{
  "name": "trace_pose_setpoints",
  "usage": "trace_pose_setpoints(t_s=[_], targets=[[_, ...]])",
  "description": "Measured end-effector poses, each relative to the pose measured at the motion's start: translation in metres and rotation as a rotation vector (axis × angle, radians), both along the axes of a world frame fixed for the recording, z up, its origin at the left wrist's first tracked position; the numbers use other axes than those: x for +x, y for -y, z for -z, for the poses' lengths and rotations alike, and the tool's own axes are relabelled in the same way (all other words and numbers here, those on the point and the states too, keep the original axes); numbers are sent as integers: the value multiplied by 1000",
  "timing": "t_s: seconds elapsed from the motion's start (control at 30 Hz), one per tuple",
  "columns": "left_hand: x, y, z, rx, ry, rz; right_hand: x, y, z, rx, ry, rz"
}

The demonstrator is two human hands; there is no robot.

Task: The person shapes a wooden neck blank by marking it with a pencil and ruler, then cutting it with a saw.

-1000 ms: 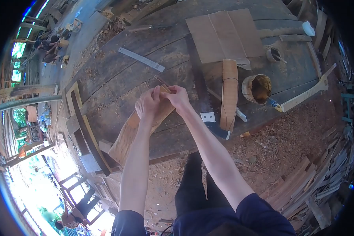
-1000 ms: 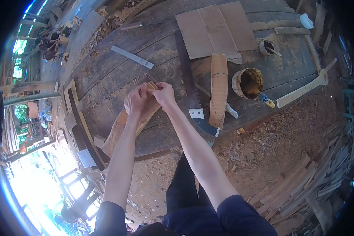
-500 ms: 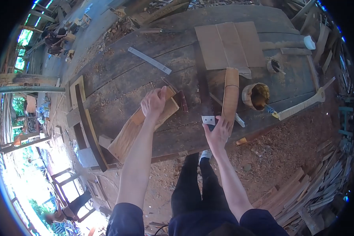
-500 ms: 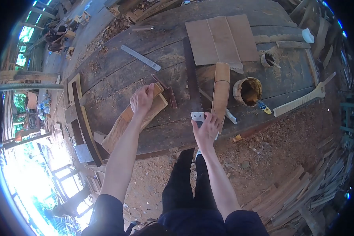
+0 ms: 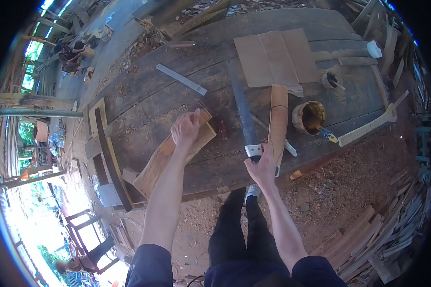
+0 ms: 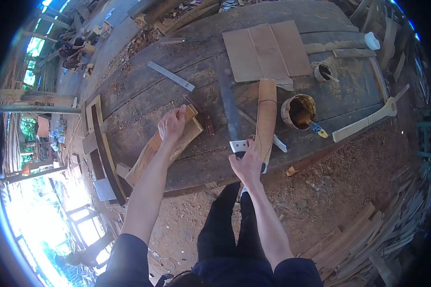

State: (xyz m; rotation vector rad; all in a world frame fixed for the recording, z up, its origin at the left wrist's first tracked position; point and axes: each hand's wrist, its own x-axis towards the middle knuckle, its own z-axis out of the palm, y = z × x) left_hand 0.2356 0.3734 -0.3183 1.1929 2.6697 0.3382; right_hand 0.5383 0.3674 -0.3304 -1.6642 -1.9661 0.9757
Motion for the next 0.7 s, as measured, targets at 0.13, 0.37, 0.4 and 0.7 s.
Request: trace_pose_setpoints(t_s=[0.13, 0.37, 0.4, 0.7], targets=[[1, 1, 4, 30, 1, 0, 12, 4, -13, -167, -346, 22], [-1, 1, 4, -9, -4, 2, 33, 26, -2, -739, -710, 17], [0, 0, 3, -28, 4, -7, 30, 28, -6, -702, -724, 18], [2, 0, -7, -58, 36, 5, 37, 31, 6, -741, -671, -1]])
